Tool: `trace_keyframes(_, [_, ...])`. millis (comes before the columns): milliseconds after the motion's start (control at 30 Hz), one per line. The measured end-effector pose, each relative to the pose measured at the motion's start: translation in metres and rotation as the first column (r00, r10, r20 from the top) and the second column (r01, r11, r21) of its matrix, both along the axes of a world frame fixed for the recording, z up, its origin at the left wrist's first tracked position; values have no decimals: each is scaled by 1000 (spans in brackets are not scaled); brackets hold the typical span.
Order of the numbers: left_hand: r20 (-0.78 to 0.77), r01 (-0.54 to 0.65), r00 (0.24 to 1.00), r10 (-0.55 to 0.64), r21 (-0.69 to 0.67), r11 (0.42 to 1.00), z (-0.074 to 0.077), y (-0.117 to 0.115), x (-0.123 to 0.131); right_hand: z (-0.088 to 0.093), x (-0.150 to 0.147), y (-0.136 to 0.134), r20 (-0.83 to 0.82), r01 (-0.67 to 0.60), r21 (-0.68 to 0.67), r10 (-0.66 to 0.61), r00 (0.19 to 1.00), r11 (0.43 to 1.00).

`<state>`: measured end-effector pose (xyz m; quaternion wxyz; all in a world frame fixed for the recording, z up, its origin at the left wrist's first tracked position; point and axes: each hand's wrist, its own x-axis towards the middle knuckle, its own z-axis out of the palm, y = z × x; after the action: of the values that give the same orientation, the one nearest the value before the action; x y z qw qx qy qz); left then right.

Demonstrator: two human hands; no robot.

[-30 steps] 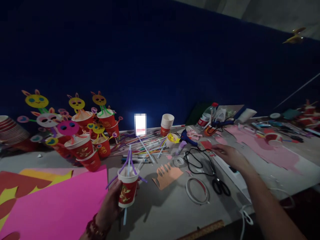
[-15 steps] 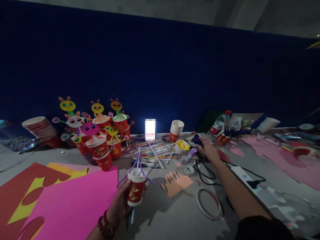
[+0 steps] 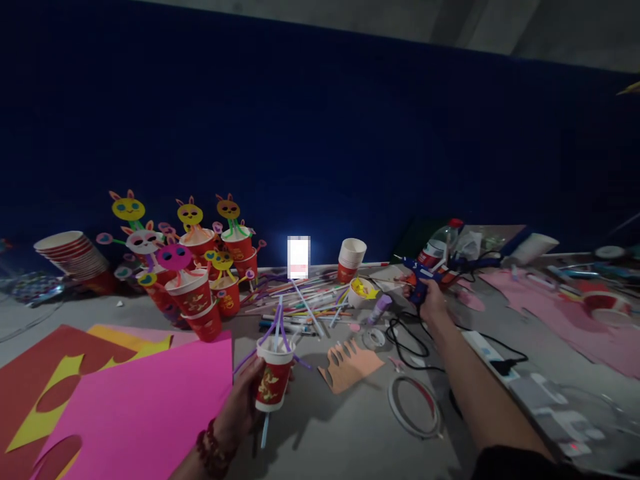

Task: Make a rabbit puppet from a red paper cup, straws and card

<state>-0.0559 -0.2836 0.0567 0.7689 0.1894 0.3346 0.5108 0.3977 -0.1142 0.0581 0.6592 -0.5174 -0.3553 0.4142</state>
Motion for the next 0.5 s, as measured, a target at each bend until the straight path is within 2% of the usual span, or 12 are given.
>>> trace_keyframes(200, [-9,8,1000,-7,19,1000,0,1,-1,4,-13,-13,-96,-91,-42,87,992,995])
trace_keyframes(500, [-15,-13,1000,13,-3,1000,-1,2,-1,1,-16,-8,-136,-159,-162,138,981,974])
